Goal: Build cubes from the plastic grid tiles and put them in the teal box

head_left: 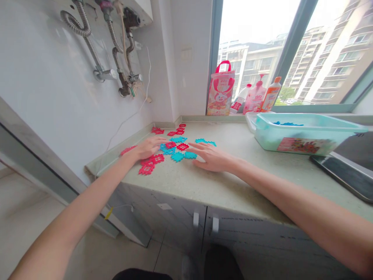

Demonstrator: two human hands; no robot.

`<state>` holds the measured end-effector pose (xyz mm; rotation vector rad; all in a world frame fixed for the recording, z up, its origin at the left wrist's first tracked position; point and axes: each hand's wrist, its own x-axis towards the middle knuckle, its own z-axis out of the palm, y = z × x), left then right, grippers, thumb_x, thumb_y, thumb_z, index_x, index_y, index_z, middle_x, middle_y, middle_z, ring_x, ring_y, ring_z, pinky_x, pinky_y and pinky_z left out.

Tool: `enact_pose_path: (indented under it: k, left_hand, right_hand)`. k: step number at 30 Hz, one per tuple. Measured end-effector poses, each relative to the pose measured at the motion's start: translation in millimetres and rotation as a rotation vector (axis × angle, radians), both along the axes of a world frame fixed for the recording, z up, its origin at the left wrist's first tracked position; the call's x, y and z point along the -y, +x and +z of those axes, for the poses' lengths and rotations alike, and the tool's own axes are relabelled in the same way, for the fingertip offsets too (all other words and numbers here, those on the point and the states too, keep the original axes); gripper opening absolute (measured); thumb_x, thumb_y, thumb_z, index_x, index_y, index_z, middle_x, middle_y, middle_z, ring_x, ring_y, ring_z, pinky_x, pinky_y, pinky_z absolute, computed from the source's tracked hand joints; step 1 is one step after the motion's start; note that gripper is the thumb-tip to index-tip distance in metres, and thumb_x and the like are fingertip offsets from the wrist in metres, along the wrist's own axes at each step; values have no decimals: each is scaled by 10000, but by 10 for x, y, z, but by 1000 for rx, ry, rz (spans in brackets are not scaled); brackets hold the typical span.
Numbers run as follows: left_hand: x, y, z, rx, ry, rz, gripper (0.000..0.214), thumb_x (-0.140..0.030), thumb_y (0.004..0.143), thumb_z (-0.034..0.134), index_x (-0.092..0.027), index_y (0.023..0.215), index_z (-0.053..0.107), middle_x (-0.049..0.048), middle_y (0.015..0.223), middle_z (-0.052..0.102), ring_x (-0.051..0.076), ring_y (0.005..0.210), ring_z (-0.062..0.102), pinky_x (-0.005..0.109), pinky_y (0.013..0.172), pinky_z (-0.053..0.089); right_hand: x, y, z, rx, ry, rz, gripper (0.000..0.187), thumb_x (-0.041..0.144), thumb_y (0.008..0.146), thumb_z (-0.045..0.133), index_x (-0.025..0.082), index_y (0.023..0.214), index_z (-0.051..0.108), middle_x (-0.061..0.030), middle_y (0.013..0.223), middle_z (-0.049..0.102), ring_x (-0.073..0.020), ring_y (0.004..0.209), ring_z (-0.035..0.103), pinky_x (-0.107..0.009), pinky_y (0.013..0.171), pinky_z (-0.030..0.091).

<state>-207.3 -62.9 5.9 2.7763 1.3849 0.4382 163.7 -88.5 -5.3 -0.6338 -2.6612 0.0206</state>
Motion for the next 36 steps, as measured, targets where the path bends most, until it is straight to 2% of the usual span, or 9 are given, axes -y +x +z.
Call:
enact_pose_path:
  k: [5,9,14,20,24,29,31,34,36]
  left_hand:
    - [27,146,36,-50,-31,-55,482,-404,1024,485,-318,1452,688,59,1511,629,288,1390,560,458,1225,390]
    - [37,169,45,-62,-5,-74,470,-395,1007,503,-342,1425,711,67,1441,644,292,1335,586,449,1197,403]
    - [44,174,34,-51,30,-69,489,-340,959,536,-346,1412,719,68,1334,670,288,1257,605,438,1152,427]
    - [25,112,57,-82,163,-6,414,-315,978,481,-292,1237,803,61,1108,737,256,1081,644,429,1050,457]
    - [-59,-4,40,-140,253,197,460,-442,1045,409,-261,1084,831,83,1106,758,281,1117,644,442,1032,455]
    - [-67,-203,19,-170,292,492,560,-551,1048,378,-226,1020,833,127,1153,773,323,1128,663,462,988,484]
    - [-7,-225,51,-135,381,502,546,-546,1041,401,-206,967,821,131,1125,781,330,1119,667,486,1006,478]
    - [57,-87,144,-51,530,414,466,-460,1040,421,-192,962,795,128,1110,782,320,1138,665,501,1063,457]
    - [12,122,199,-33,484,306,417,-400,1034,424,-198,1030,789,115,1151,780,287,1165,667,459,1092,463]
  right_hand:
    - [152,-336,-30,44,-108,139,683,559,1039,578,313,1654,409,-89,1752,306,-327,1600,331,-570,1296,276]
    - [132,-406,-75,122,-203,117,769,621,1034,550,312,1698,315,-89,1774,232,-327,1624,271,-560,1313,225]
    - [56,-478,-53,108,-108,59,767,627,1018,570,278,1675,381,-91,1730,362,-381,1564,349,-612,1273,262]
    - [-5,-575,-59,46,-12,75,665,623,1032,547,246,1579,525,-98,1562,599,-355,1416,501,-579,1203,363]
    - [-1,-546,-65,-13,31,82,559,550,1028,603,216,1475,615,-125,1413,691,-331,1333,560,-529,1139,418]
    - [-21,-505,-67,-24,64,32,438,452,1027,641,205,1388,666,-133,1263,707,-295,1242,587,-463,1053,445]
    - [-40,-486,-71,-18,73,1,396,443,1031,636,209,1344,695,-125,1206,699,-284,1202,593,-445,1026,446]
    - [-61,-439,-68,-33,102,-11,314,427,1021,653,210,1230,742,-123,1206,680,-273,1172,597,-428,1012,440]
    - [-76,-396,-61,-49,116,6,273,418,1002,679,205,1158,748,-126,1255,671,-272,1172,602,-421,1007,441]
